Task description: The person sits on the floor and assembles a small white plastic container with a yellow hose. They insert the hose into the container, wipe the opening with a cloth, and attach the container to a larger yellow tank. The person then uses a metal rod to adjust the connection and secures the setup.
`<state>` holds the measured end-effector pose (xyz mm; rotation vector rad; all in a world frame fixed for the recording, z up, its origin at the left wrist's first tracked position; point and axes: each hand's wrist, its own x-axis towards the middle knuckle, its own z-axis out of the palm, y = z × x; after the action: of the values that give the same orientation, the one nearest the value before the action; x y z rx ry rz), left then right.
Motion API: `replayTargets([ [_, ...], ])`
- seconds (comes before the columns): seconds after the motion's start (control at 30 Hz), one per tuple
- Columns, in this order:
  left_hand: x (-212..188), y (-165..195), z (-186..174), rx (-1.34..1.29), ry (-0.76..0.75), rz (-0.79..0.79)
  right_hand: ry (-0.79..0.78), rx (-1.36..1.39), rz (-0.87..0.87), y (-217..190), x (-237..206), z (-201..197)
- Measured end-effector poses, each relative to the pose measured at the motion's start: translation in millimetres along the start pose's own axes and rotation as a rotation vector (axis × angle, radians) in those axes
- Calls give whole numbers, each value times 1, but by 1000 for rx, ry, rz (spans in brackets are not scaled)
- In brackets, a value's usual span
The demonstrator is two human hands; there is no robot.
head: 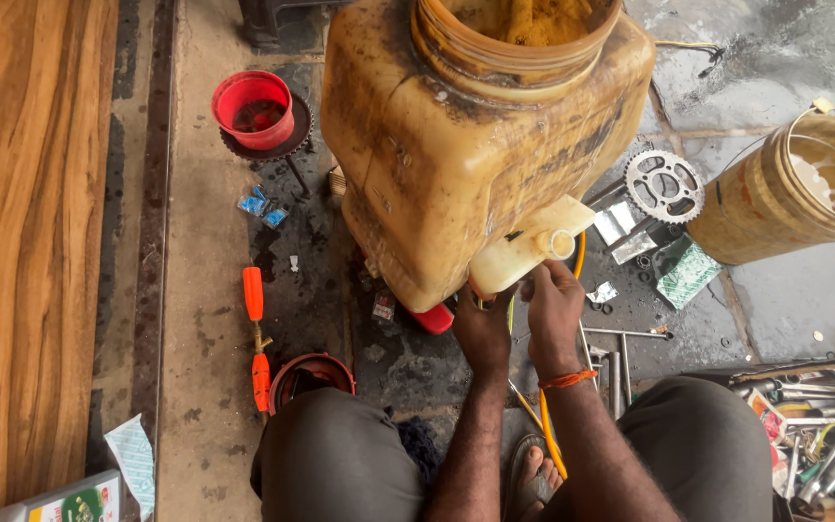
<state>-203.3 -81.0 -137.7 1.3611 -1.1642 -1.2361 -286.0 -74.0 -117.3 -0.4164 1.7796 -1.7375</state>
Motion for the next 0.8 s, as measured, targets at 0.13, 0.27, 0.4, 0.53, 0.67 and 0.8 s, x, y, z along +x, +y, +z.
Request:
replayTargets([
  [0.13, -2, -2, 2, -9, 28, 59, -63, -51, 33, -1, -1, -5],
  [0.27, -2, -4, 6, 13, 20, 30, -26, -64, 4, -4, -1, -5],
  [0.4, 0, -5, 7, 60, 14, -32, -88, 11, 50, -5, -1, -6],
  [0.53, -1, -1, 5, 26, 34, 51, -49, -97, 27, -2, 3, -9],
  [0.67, -3, 3, 6, -36, 25, 12, 36, -36, -45, 9, 10, 0],
  [0.8, -2, 2, 6, 39, 29, -3, -5, 195, 28, 16, 15, 6],
])
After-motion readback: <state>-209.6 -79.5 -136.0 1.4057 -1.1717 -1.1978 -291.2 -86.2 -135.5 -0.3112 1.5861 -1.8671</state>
